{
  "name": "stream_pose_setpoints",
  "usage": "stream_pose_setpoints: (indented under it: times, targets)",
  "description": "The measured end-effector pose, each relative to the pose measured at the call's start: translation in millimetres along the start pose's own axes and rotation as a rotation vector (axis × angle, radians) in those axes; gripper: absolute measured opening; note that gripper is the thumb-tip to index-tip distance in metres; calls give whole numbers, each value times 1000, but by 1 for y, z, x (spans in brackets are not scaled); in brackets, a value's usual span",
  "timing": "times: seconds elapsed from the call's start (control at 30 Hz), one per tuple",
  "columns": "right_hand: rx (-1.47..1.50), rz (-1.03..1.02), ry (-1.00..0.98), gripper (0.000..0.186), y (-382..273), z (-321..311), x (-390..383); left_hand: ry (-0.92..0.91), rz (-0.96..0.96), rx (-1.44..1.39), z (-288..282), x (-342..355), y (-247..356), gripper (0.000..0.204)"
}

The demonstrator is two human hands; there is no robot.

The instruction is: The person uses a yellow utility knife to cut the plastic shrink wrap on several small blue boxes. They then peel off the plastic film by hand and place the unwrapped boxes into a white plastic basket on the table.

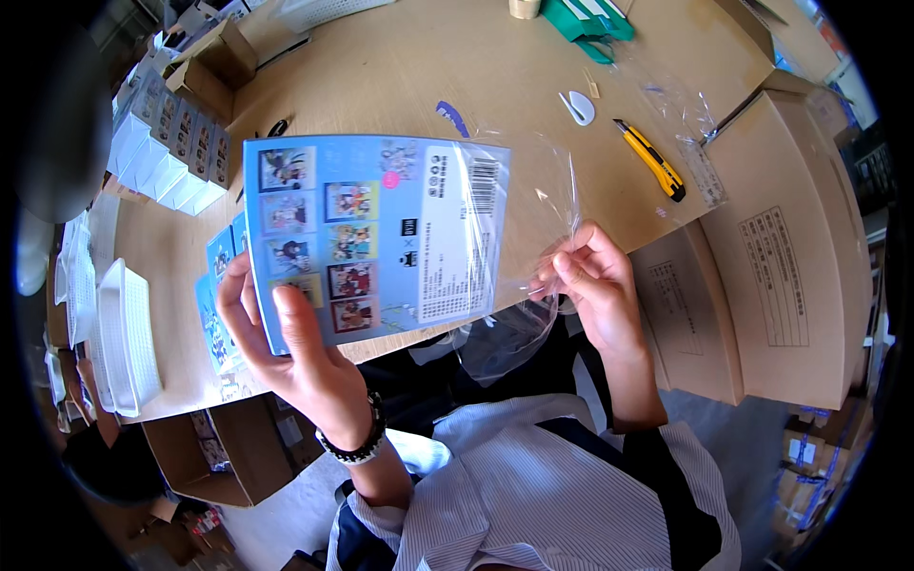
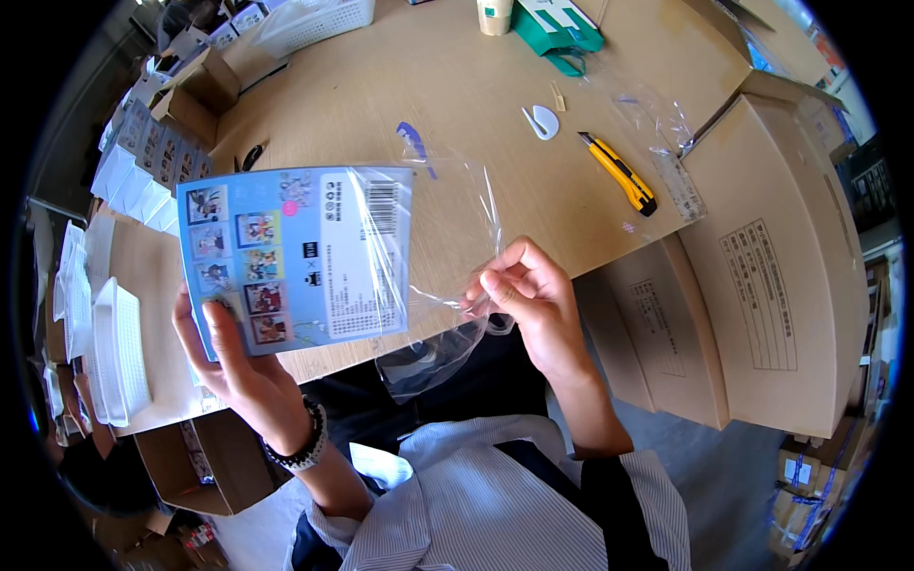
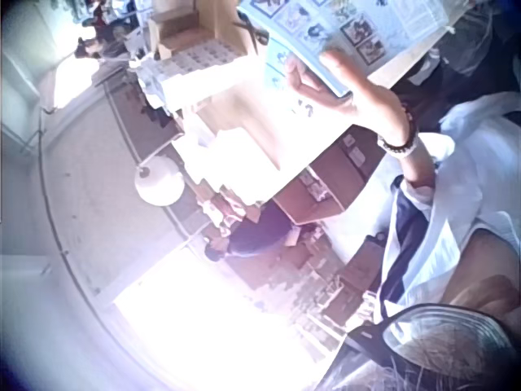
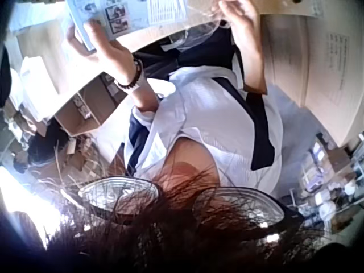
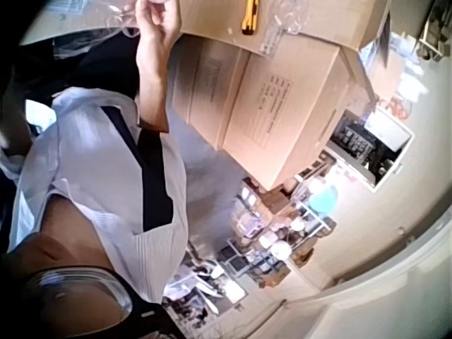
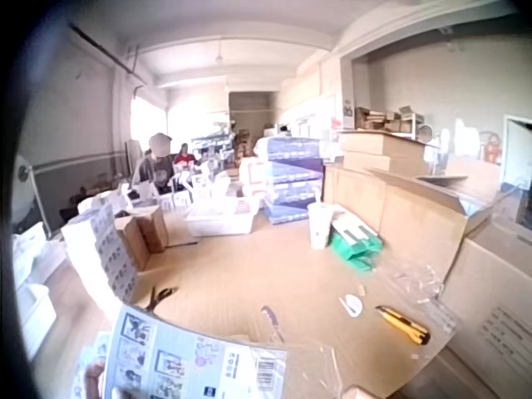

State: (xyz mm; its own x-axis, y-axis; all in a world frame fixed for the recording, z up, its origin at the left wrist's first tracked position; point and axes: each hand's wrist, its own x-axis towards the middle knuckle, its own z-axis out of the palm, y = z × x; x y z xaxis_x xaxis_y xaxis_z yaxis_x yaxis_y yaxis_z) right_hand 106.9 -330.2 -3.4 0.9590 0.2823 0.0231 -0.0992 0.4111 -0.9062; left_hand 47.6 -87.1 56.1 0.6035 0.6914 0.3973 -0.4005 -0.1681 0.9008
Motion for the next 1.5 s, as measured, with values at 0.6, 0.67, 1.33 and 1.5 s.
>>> stream_pose_setpoints:
  times: [0.6,0.67,1.33,1.5]
  targets:
    - [-1115,-650,394,44,-22,-64,46,69,248,356,-17,21,-5,48]
    - [-1105,-525,270,42,-22,-43,50,-24,377,468,1,10,-10,46]
    - [-1905,-672,658,55,-97,-234,185,-386,423,855,52,-9,-29,72]
    - [-1613,-660,879,61,-109,-210,200,-510,334,763,35,-10,-22,85]
